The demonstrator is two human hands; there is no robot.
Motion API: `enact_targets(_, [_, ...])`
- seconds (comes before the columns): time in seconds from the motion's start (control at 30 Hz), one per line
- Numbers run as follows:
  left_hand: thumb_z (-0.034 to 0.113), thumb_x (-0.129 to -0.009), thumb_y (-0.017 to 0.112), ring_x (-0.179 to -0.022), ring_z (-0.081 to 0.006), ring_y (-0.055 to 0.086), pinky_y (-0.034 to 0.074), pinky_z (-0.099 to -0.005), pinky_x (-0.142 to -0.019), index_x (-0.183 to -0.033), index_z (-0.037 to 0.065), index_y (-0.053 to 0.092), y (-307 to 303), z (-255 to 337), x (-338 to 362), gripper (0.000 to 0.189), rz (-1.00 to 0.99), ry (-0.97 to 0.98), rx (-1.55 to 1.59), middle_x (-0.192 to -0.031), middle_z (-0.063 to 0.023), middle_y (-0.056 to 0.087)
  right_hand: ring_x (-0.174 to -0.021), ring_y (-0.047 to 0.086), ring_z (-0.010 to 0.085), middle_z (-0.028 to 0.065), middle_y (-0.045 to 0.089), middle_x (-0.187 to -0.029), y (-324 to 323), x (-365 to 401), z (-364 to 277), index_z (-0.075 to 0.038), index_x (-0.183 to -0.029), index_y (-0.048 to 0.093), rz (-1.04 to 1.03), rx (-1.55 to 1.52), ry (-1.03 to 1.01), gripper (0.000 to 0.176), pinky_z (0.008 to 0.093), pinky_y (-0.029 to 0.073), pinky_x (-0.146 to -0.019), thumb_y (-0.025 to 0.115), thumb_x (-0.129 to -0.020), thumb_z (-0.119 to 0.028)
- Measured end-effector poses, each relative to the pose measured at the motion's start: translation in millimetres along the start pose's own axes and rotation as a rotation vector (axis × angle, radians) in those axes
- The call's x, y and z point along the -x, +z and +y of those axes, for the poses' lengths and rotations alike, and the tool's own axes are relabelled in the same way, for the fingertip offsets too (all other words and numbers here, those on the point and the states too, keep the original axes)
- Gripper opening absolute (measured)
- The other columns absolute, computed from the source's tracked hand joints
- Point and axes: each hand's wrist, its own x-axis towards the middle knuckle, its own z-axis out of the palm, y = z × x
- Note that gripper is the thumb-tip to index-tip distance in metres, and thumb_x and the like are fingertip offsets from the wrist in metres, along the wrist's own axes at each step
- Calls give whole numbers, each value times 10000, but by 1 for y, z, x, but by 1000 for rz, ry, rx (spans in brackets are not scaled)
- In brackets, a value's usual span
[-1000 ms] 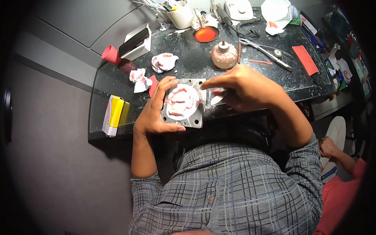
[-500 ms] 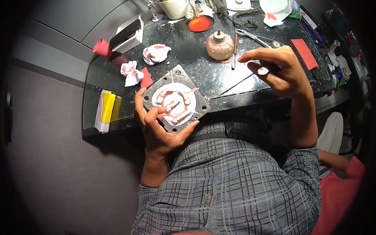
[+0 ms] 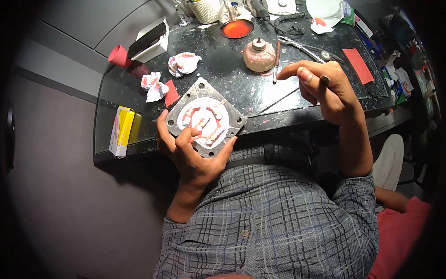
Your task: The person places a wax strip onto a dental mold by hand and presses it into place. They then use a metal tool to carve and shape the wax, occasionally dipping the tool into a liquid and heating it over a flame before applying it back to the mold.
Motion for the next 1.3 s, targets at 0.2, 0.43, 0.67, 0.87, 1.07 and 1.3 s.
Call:
enact_targets(0.2, [300, -622, 995, -1353, -476, 352, 297, -546, -1059, -1198, 69, 426, 3, 13, 0, 842, 39, -32, -82, -1476, -385, 278, -606, 596, 169, 102, 607, -647, 18, -11, 14, 59, -1077, 749, 365, 129, -332, 802, 321, 456, -579, 254, -1101, -572])
enact_targets(0.43, [313, -659, 977, -1328, -466, 384, 323, -532, -1079, -1193, 22, 414, 4, 12, -4, 830, -14, -241, 39, -1389, -339, 359, -787, 749, 208, 154, 771, -927, 41, -3, 1, 49, -1118, 744, 32, -128, -157, 615, 330, 595, -716, 586, -1010, -536])
enact_targets(0.67, [464, -711, 915, -1313, -452, 395, 328, -549, -1067, -1235, 22, 440, 10, 1, -1, 834, -12, -263, 51, -1371, -360, 397, -794, 762, 241, 115, 758, -888, 94, -9, 0, -29, -1002, 758, -13, 30, -357, 235, 318, 601, -686, 851, -787, -12])
enact_targets(0.87, [469, -733, 865, -1336, -492, 389, 287, -576, -1122, -1349, -26, 433, 9, -9, -3, 901, 57, -234, 189, -1438, -390, 359, -853, 766, 267, 131, 759, -1024, 104, -25, 2, -12, -1065, 745, -40, 118, -529, 217, 336, 614, -733, 800, -864, -71])
enact_targets(1.07, [371, -789, 823, -1371, -495, 370, 261, -571, -1148, -1388, -31, 423, 15, -13, -7, 825, 41, -238, 264, -1448, -370, 371, -895, 775, 278, 134, 770, -1040, 102, -25, 9, -24, -1073, 748, -115, 52, -409, 209, 332, 618, -750, 791, -877, -84])
enact_targets(1.3, [305, -814, 798, -1361, -497, 386, 240, -584, -1159, -1403, -24, 420, 13, -15, -5, 773, -15, -230, 207, -1446, -325, 397, -914, 774, 284, 132, 769, -1056, 102, -27, 10, -27, -1115, 751, -171, 36, -455, 248, 336, 619, -760, 789, -871, -58])
